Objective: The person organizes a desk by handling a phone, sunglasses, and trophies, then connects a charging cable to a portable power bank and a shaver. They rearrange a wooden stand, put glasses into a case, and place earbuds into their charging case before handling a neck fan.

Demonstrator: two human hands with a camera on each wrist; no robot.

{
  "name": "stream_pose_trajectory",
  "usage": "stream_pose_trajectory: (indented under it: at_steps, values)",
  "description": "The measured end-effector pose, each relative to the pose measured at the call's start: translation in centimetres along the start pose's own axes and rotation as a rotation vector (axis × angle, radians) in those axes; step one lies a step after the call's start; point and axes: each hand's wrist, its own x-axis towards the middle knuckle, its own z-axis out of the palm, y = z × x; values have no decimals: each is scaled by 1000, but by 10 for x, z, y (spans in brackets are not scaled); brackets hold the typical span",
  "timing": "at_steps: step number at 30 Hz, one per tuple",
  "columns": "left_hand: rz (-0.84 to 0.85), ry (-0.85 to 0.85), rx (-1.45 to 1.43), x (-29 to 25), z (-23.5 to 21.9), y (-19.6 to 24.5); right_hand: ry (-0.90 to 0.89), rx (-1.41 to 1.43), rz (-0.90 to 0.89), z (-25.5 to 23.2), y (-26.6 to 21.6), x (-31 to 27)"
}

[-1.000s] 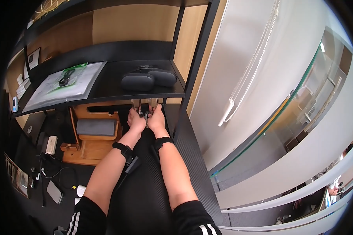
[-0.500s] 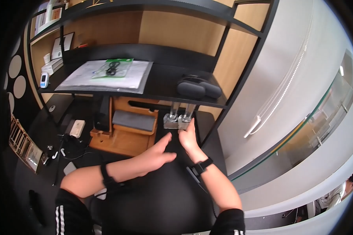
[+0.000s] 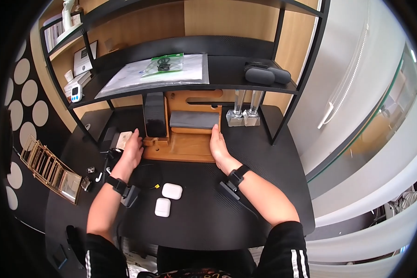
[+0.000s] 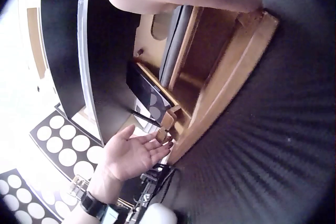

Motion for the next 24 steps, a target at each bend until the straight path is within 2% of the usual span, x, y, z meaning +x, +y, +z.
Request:
stream_pose_trajectory:
  at_steps: [2,5,6,7,10,15,18,20,22,24]
  values:
    - [64,-123,147,-10,11,-2,101,-85,-53,3,0,0]
    - [89,-112,222,-12,16,-8,197,-180,-31,3,21,22]
    - [105,-109,203,-7,13,-11,181,-193,-28,1,23,26]
    - [25,-117,138,-37,24,9,156,-162,-31,1,17,22]
    - [-29,-169,65,-35,19,9,148,-177,-23,6,13,25]
    - [25,-135,70,-21,17,-5,130,-197,-10,4,4,23]
    - [25,-128,58,-39,23,5,115,-155,21,6,-3,16]
    - [34,-128,54,-48,31,13,-36,-113,82,1,-3,19]
    - [-20,-86,66,-51,33,16,-21,-126,101,2,-3,22]
    - [28,-100,80,-41,25,7,-10,-155,110,6,-2,21]
